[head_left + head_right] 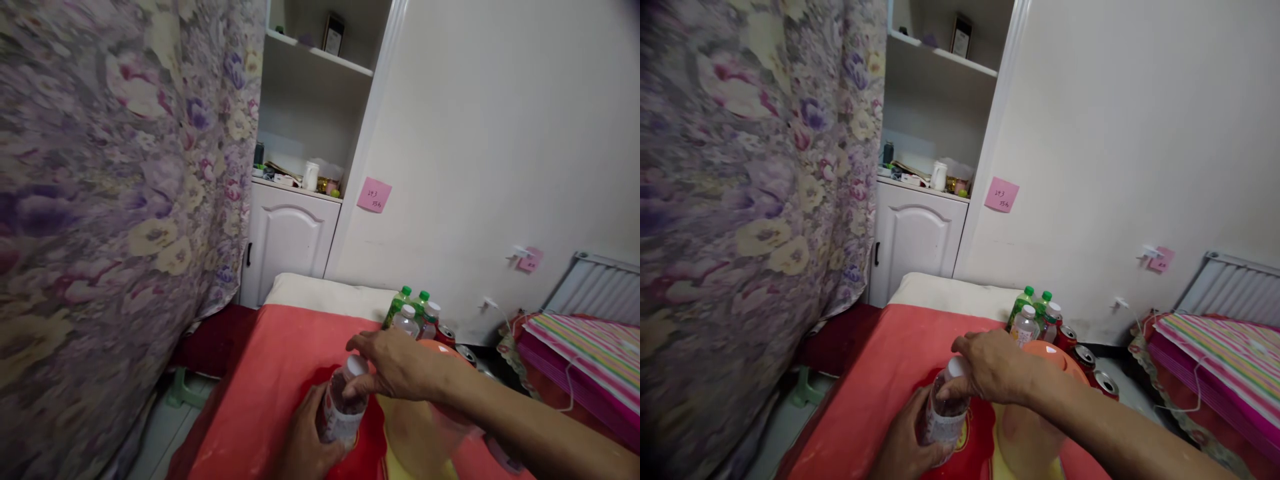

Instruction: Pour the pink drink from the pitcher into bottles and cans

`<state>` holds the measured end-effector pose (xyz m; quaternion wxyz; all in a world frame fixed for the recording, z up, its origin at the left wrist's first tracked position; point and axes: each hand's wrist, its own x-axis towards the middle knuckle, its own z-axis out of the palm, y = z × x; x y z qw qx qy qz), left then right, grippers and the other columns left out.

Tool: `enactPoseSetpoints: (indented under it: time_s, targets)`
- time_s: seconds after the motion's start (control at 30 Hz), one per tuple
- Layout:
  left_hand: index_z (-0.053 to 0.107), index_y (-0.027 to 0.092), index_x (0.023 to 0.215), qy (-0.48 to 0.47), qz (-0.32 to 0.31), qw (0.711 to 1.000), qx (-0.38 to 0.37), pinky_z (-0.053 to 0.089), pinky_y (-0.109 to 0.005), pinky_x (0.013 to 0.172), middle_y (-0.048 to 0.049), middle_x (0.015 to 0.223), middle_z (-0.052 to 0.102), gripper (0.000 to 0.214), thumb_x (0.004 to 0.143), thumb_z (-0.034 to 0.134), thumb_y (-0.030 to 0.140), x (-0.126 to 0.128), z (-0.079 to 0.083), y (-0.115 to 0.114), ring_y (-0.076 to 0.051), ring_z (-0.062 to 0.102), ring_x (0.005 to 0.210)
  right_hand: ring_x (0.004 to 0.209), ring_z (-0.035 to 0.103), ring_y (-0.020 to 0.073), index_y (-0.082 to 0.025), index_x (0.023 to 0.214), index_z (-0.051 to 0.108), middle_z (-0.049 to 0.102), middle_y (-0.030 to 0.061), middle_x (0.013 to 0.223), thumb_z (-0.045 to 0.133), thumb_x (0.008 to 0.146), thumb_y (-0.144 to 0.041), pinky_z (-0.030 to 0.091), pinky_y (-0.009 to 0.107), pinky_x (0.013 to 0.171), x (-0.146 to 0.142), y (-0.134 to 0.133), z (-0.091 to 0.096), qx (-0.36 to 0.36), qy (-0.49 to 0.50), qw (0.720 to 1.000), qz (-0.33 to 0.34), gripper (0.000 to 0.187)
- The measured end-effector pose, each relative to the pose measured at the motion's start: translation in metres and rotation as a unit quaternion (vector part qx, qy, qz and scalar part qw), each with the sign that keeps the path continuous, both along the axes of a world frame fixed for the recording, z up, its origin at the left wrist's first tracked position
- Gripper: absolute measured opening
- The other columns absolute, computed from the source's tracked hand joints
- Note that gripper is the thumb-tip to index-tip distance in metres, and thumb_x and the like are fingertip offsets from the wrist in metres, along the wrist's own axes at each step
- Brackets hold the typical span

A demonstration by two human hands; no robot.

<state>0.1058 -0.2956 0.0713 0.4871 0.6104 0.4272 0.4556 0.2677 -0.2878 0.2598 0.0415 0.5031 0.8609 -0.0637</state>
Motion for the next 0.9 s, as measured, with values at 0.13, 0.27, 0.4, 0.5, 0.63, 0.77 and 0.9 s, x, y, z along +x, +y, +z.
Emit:
enactPoseSetpoints:
  time_s: [0.13,0.27,0.4,0.5,0.63,0.77,0.9]
  targets:
    - [0.066,0.019,0.103,0.025,0.020,0.999,-0.009,0.053,-0.034,0.077,-0.0057,0.097,0.075,0.049,0.054,0.069,0.014,0.001,0.004,-0.002,-0.027,0.070,0.090,0.109,0.071,0.0291,-0.023,0.133,0.066,0.073,0.0113,0.129,0.068,0.089,-0.029,0.050,0.035,0.086,0.003,0.001,-0.002,-0.005,0.032,0.999,0.041,0.044]
    - [0.064,0.019,0.104,0.014,0.021,1.000,-0.018,0.051,-0.033,0.075,-0.0048,0.097,0.074,0.051,0.054,0.064,0.013,0.004,0.004,-0.003,-0.025,0.069,0.087,0.098,0.073,0.0293,-0.020,0.120,0.072,0.078,0.0113,0.112,0.071,0.087,-0.033,0.049,0.035,0.077,0.002,0.004,-0.005,0.014,0.018,1.000,0.021,0.036]
    - [0.063,0.017,0.104,0.019,0.026,0.999,-0.025,0.052,-0.035,0.079,-0.0073,0.099,0.074,0.053,0.052,0.063,0.013,0.004,0.009,-0.004,-0.028,0.069,0.092,0.103,0.071,0.0264,-0.021,0.130,0.067,0.074,0.0107,0.123,0.072,0.087,-0.033,0.049,0.033,0.082,0.000,0.001,-0.005,-0.005,0.040,0.999,0.036,0.044]
    - [0.062,0.016,0.108,0.019,0.015,0.999,-0.021,0.052,-0.037,0.083,-0.0099,0.105,0.073,0.057,0.052,0.064,0.013,0.003,0.008,-0.003,-0.029,0.068,0.096,0.103,0.070,0.0242,-0.022,0.126,0.068,0.072,0.0102,0.120,0.068,0.090,-0.027,0.049,0.032,0.084,0.000,-0.001,-0.008,-0.011,0.054,0.998,0.040,0.036]
    - [0.062,0.018,0.111,0.005,0.008,1.000,-0.011,0.053,-0.037,0.086,-0.0087,0.107,0.074,0.057,0.054,0.065,0.012,0.003,-0.004,0.001,-0.029,0.069,0.100,0.095,0.070,0.0242,-0.021,0.113,0.071,0.072,0.0091,0.110,0.069,0.088,-0.030,0.047,0.031,0.077,0.000,0.000,-0.019,0.000,0.073,0.997,0.019,0.027]
    - [0.062,0.019,0.112,-0.008,0.008,1.000,-0.006,0.054,-0.037,0.087,-0.0080,0.108,0.075,0.057,0.055,0.065,0.014,0.004,-0.011,0.002,-0.029,0.070,0.102,0.090,0.069,0.0246,-0.021,0.118,0.069,0.071,0.0095,0.110,0.069,0.087,-0.031,0.043,0.032,0.071,0.001,0.001,-0.027,0.017,0.076,0.997,0.009,0.032]
    - [0.064,0.019,0.113,-0.015,0.033,0.999,0.000,0.055,-0.038,0.087,-0.0086,0.109,0.076,0.059,0.054,0.067,0.017,0.005,-0.010,0.001,-0.030,0.071,0.103,0.088,0.070,0.0249,-0.022,0.121,0.068,0.071,0.0093,0.112,0.070,0.084,-0.034,0.040,0.032,0.067,0.002,0.003,-0.029,0.018,0.070,0.997,0.003,0.039]
